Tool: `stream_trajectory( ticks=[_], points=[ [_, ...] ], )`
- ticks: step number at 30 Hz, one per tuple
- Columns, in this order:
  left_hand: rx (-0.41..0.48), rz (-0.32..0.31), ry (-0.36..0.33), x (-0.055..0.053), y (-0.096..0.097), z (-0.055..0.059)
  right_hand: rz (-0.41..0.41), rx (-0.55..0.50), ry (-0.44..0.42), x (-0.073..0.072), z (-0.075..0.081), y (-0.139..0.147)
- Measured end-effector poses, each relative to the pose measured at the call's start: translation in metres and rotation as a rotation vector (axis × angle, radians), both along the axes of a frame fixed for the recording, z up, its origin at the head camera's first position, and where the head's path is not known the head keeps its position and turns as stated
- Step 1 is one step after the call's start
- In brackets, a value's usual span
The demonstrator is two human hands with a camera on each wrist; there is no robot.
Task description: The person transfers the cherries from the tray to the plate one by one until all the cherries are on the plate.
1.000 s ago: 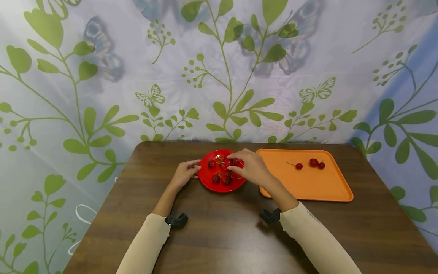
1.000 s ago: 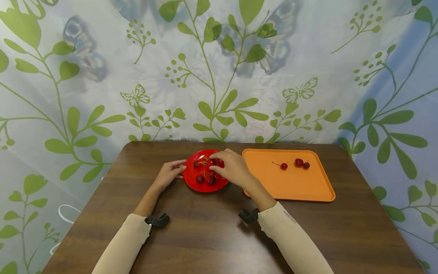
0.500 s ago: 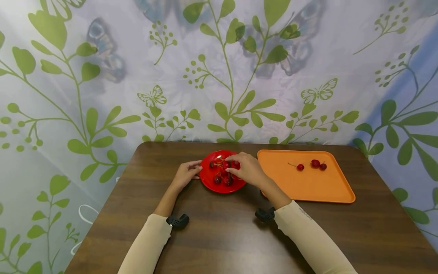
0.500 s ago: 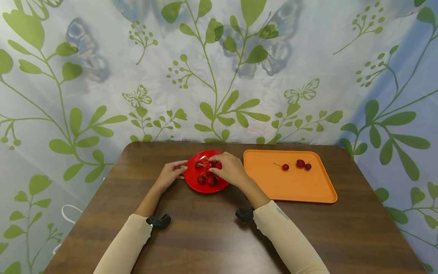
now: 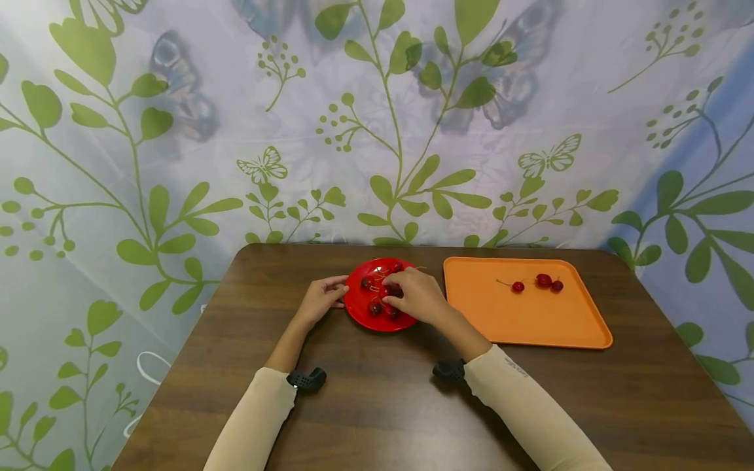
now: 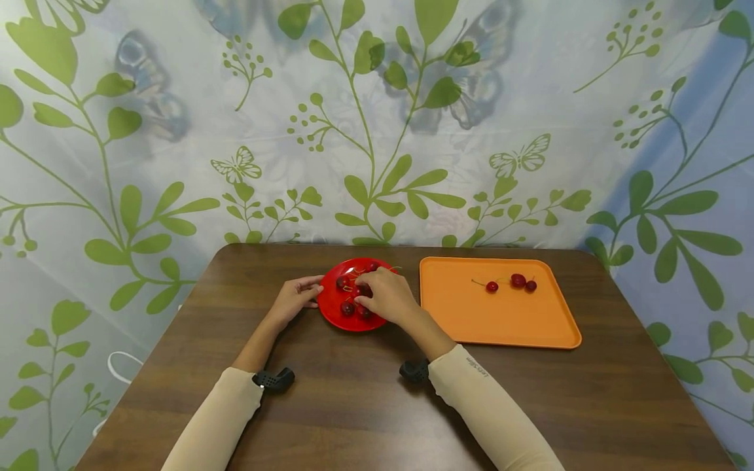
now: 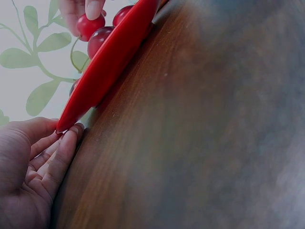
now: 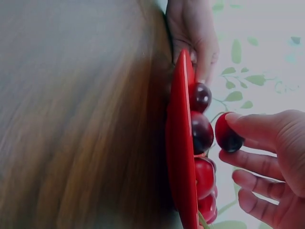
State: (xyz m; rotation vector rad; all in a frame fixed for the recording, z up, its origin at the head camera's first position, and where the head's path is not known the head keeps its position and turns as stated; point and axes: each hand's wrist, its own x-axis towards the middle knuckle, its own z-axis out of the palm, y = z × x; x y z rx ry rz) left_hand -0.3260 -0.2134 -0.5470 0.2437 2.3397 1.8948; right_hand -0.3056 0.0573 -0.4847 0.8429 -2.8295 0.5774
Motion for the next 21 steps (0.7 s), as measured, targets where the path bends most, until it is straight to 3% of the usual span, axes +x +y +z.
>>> stream_trajectory(
  ticks=[21],
  points=[
    [-0.008,0.004,0.009,-0.0013,-0.0010,-0.0014,0.023,0.029,-0.013,0.0006,-0.0048,-0.0045]
  ],
)
